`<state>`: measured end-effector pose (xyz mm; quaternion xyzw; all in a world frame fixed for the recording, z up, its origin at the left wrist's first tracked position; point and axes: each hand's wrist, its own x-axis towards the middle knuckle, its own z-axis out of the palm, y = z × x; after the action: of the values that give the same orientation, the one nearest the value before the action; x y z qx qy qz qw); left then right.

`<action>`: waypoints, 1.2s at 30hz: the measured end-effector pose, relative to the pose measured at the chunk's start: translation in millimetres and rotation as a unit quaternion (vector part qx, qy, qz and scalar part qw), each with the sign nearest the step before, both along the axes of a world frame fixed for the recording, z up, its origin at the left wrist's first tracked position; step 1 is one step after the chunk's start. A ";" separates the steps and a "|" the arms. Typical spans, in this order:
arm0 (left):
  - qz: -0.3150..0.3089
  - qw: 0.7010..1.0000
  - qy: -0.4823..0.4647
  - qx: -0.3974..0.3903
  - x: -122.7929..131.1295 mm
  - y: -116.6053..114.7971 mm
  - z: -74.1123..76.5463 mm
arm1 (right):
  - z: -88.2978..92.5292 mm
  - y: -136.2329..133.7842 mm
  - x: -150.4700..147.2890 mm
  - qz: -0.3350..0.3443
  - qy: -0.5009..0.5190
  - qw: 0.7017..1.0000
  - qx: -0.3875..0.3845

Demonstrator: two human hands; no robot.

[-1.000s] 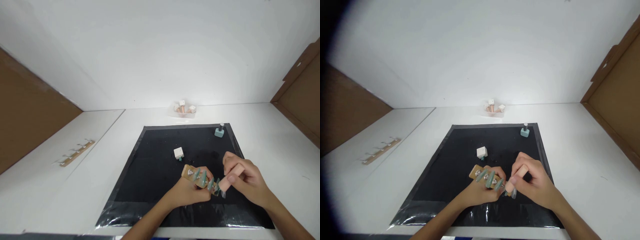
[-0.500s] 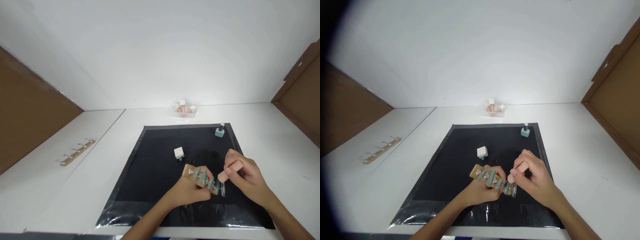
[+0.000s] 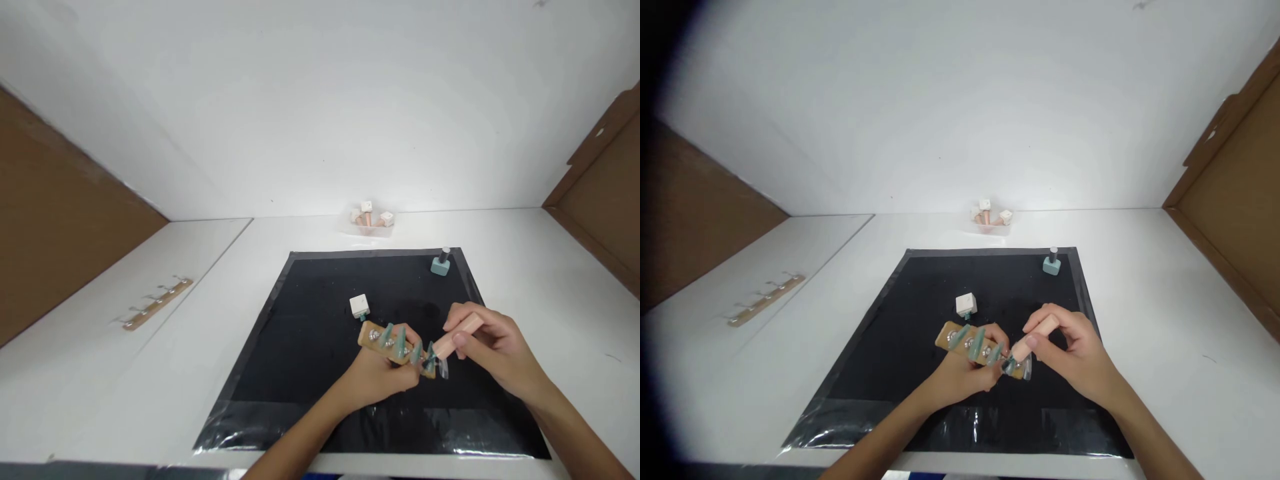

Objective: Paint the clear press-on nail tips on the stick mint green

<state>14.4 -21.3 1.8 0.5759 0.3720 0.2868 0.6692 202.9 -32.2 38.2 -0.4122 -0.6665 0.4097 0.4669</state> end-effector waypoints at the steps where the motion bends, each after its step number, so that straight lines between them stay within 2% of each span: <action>1: 0.003 1.000 -0.002 -0.005 0.1 -0.1 0.1 | 0.0 0.1 0.3 -0.003 -0.005 1.000 0.004; 11: 0.025 0.999 0.001 -0.031 -0.3 1.1 5.7 | 2.5 0.2 2.1 0.007 -0.053 0.996 0.070; 20: 0.034 0.999 -0.006 -0.034 0.5 1.8 6.9 | 1.5 0.5 6.1 0.077 -0.018 0.990 0.118; 31: 0.036 0.998 -0.011 -0.044 -0.7 1.8 8.8 | 3.5 1.8 7.4 0.125 -0.039 0.984 0.124; 36: 0.040 0.998 -0.014 -0.037 0.1 1.4 8.8 | 6.5 2.2 5.2 0.120 -0.053 0.985 0.113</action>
<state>14.5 -19.8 10.6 0.5313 0.3959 0.3077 0.6829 208.1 -30.0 44.6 -0.2945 -0.7771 0.3626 0.4219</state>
